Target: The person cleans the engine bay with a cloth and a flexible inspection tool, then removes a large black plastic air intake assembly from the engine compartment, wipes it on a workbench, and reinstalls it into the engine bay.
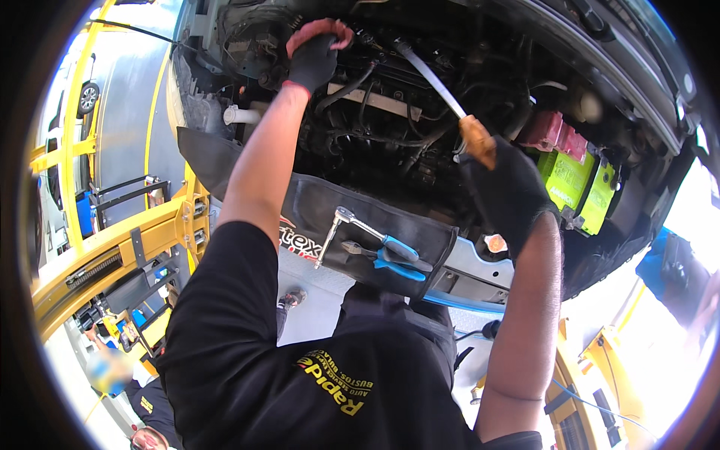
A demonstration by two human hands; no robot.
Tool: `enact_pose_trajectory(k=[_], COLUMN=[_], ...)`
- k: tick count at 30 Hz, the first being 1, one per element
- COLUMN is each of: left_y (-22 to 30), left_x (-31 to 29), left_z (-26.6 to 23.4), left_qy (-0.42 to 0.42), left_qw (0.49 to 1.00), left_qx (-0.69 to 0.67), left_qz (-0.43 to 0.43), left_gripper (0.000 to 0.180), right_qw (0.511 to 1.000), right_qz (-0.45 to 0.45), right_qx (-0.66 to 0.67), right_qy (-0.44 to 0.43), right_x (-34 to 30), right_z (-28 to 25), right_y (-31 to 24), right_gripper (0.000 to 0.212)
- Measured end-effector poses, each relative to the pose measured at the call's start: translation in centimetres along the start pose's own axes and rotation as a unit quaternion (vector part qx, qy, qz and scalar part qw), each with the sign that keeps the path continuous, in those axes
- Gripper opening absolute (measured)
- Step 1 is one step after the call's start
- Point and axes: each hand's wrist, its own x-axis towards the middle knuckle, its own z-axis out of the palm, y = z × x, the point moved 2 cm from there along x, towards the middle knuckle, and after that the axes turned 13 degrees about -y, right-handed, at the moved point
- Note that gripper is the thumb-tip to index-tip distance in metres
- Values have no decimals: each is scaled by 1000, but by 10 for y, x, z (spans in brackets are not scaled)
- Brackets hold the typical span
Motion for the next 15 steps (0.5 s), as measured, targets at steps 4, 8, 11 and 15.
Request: enact_pose_trajectory(k=[4,8,11,15], left_y=[30,13,50,56], left_x=[-31,-10,37,60], left_z=[-28,-27,-34,32], left_qy=[-99,-40,66,46], left_qw=[987,982,921,964], left_qx=[112,54,-138,12], left_qz=[-60,-174,-358,-262], left_gripper=[23,29,30,31], right_qw=[997,998,995,994], right_qz=[-31,-38,7,-79], right_qx=[14,56,102,18], right_qy=[-67,-4,17,78], right_x=[-16,-31,-49,-69], right_z=[-2,-15,-25,-31], right_y=[4,37,63,95], right_gripper=[37,31,24,27])
